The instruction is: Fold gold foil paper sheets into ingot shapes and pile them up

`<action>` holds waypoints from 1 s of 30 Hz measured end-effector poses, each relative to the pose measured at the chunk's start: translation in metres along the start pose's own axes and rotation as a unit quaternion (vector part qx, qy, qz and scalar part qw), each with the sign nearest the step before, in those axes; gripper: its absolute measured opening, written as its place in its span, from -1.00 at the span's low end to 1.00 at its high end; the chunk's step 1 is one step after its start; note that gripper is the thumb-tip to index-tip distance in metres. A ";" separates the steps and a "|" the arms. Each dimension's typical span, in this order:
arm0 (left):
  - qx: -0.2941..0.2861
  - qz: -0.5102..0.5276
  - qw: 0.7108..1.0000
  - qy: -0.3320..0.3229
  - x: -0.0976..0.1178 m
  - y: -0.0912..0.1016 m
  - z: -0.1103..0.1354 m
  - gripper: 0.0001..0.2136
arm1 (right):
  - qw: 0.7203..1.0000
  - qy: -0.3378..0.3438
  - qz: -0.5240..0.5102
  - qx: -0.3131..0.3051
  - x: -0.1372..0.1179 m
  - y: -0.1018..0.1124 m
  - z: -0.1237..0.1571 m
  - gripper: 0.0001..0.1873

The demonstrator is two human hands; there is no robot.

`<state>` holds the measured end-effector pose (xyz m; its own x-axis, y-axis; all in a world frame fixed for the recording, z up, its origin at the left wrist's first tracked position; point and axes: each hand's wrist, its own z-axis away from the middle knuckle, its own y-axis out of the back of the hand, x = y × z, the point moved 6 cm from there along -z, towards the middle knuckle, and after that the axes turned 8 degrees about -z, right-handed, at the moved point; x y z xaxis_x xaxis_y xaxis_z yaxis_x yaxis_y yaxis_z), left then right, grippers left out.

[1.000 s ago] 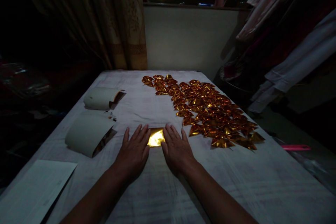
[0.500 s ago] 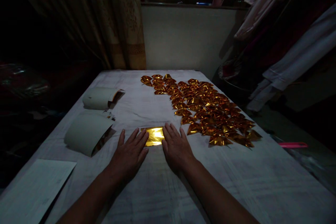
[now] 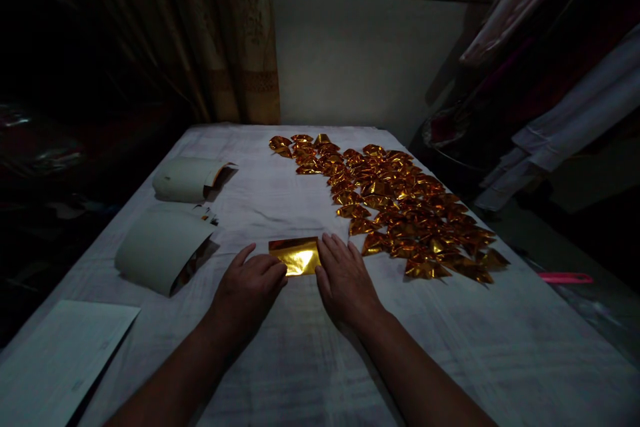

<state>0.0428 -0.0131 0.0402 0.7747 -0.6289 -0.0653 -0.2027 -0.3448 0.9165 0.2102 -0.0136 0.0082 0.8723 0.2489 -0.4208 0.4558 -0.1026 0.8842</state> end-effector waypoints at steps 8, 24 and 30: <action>0.005 0.002 1.000 -0.007 0.001 -0.002 0.000 -0.78 | 0.988 0.110 -0.076 0.072 -0.005 0.015 -0.001 -0.69; -0.015 0.120 0.983 0.138 -0.029 -0.008 0.003 -0.78 | 0.993 0.012 -0.095 0.073 0.013 0.010 -0.006 -0.83; -0.012 0.122 0.978 0.169 -0.032 -0.010 0.004 -0.74 | 0.991 0.007 -0.112 0.075 0.012 0.009 -0.005 -0.83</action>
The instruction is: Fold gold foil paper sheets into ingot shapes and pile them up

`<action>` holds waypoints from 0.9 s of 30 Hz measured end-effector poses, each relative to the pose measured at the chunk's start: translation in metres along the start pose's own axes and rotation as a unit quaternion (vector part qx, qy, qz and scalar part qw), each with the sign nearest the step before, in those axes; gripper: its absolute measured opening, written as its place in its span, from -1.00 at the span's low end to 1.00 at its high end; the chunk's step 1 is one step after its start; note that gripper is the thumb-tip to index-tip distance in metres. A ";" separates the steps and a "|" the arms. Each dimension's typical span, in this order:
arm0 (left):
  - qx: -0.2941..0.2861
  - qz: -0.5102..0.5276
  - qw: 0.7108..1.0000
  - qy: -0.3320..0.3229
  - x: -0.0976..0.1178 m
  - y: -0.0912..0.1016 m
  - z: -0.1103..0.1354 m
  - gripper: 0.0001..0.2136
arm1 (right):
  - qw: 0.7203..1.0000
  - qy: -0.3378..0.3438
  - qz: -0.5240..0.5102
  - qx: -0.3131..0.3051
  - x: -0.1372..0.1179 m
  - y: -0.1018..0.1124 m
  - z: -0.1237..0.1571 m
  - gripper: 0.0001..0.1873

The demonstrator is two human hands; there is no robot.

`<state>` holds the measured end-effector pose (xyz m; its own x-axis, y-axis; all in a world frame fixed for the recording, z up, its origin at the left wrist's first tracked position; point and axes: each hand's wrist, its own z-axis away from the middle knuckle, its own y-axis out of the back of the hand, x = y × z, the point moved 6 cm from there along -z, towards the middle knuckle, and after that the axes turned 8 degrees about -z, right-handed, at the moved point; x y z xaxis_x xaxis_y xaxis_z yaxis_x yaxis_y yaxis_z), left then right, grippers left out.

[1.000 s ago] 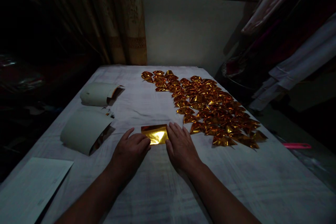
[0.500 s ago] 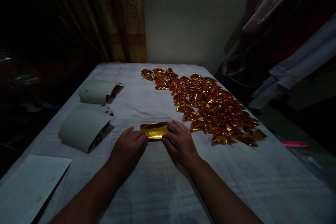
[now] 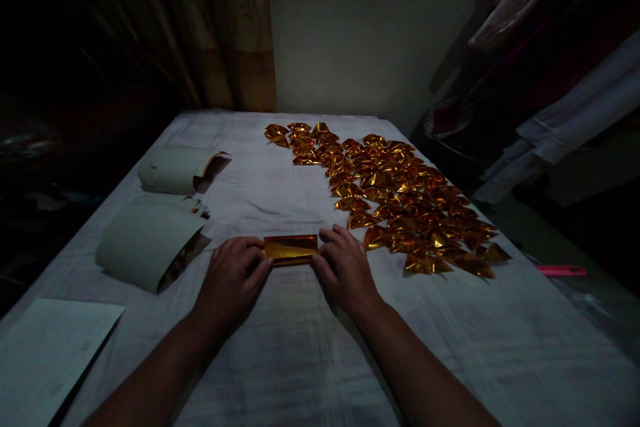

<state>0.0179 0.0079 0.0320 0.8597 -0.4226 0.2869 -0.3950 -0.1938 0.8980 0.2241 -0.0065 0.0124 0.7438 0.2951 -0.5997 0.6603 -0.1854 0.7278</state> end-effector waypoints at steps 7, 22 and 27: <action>-0.007 0.000 1.000 0.008 0.000 0.000 -0.001 -0.73 | 1.000 -0.007 -0.005 0.011 -0.002 0.002 0.000 -0.84; -0.016 -0.011 0.999 0.031 -0.002 -0.006 -0.003 -0.73 | 0.999 -0.020 0.032 0.029 -0.011 0.001 -0.004 -0.85; -0.028 -0.017 0.999 0.040 -0.002 -0.007 -0.004 -0.73 | 0.998 -0.027 0.046 0.028 -0.013 0.000 -0.005 -0.86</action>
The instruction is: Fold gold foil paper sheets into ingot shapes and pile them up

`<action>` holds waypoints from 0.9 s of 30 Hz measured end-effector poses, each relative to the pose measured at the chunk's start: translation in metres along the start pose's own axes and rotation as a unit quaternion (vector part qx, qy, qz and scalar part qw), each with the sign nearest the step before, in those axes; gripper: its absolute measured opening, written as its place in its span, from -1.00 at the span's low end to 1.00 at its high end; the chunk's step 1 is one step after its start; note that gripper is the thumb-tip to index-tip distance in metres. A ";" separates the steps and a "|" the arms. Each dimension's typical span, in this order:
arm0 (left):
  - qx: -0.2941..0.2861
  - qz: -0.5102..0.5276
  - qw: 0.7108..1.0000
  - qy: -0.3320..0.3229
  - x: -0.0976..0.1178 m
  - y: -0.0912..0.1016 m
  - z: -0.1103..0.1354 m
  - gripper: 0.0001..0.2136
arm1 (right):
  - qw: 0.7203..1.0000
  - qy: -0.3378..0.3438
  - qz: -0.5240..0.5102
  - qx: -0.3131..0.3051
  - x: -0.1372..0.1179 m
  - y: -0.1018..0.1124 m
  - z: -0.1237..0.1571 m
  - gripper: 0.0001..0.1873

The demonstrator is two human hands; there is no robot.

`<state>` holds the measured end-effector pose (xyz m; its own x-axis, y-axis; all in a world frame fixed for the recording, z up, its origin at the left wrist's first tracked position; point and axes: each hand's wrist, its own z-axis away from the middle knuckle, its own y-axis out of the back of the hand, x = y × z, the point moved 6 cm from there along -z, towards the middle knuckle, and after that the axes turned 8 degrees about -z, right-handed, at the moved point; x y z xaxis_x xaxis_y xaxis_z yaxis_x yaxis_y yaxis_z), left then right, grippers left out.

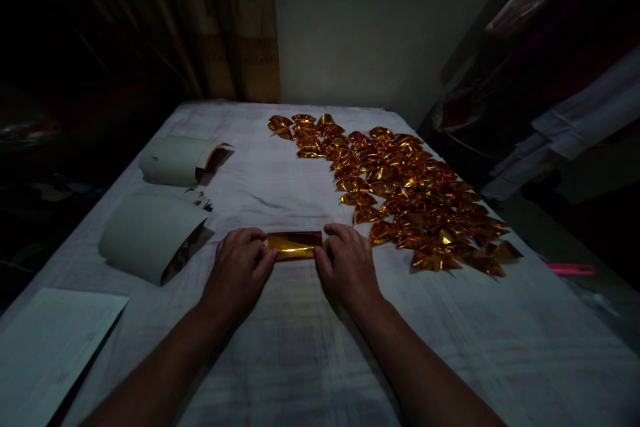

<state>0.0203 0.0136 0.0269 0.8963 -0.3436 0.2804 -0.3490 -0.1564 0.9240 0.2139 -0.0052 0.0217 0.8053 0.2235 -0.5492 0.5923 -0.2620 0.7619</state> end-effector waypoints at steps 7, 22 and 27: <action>0.000 -0.008 1.000 0.005 0.004 0.000 0.001 -0.77 | 1.000 -0.002 0.003 0.002 0.000 -0.001 0.000 -0.84; -0.008 -0.036 0.999 0.009 0.007 0.001 0.000 -0.80 | 0.999 0.007 0.003 0.038 0.001 -0.003 0.003 -0.95; 0.005 -0.028 1.000 0.012 0.006 0.003 0.002 -0.93 | 0.999 0.043 0.014 0.024 -0.001 -0.006 0.004 -0.88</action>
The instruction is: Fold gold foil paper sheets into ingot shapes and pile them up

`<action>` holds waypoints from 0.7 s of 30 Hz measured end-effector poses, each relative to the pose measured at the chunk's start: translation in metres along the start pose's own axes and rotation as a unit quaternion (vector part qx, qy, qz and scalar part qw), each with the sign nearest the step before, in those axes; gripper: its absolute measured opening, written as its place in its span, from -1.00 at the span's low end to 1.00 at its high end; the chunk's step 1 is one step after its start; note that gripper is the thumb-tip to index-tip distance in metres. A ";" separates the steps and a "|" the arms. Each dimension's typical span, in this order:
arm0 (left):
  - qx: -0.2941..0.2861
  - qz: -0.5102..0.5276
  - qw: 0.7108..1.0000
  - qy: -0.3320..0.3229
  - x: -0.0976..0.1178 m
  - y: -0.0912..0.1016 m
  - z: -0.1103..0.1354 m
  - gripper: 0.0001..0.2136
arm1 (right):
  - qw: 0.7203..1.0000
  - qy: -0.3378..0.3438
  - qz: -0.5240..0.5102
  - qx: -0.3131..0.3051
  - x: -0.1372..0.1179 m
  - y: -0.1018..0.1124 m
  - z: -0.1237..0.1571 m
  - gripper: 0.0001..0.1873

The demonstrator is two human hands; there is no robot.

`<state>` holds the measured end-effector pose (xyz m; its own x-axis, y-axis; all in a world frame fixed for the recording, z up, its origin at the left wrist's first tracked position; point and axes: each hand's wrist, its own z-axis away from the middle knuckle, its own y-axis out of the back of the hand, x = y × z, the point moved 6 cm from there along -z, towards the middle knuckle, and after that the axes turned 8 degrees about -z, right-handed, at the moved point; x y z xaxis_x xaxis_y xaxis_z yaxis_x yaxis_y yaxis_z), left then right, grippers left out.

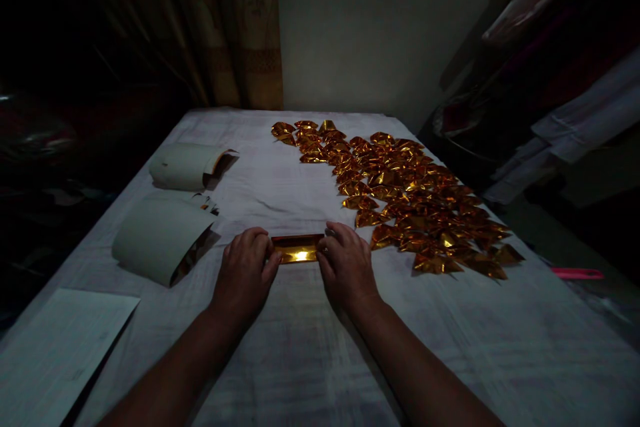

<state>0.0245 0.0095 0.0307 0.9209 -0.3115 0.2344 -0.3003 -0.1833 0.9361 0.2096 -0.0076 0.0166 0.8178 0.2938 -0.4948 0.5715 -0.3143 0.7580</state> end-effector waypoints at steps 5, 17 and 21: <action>-0.004 0.007 1.000 -0.014 0.003 0.000 -0.001 -0.94 | 1.000 -0.016 -0.003 -0.027 0.000 -0.002 -0.001 -0.84; -0.004 0.017 1.000 -0.022 0.004 -0.002 -0.001 -0.90 | 0.997 -0.057 0.011 -0.054 -0.012 -0.003 -0.007 -0.84; -0.001 0.021 1.000 -0.022 0.003 -0.002 0.000 -0.89 | 0.997 -0.056 0.008 -0.051 -0.011 -0.003 -0.006 -0.82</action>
<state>0.0281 0.0092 0.0298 0.8952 -0.3601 0.2625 -0.3386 -0.1668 0.9260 0.1984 -0.0045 0.0225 0.8319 0.1849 -0.5232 0.5540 -0.2233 0.8020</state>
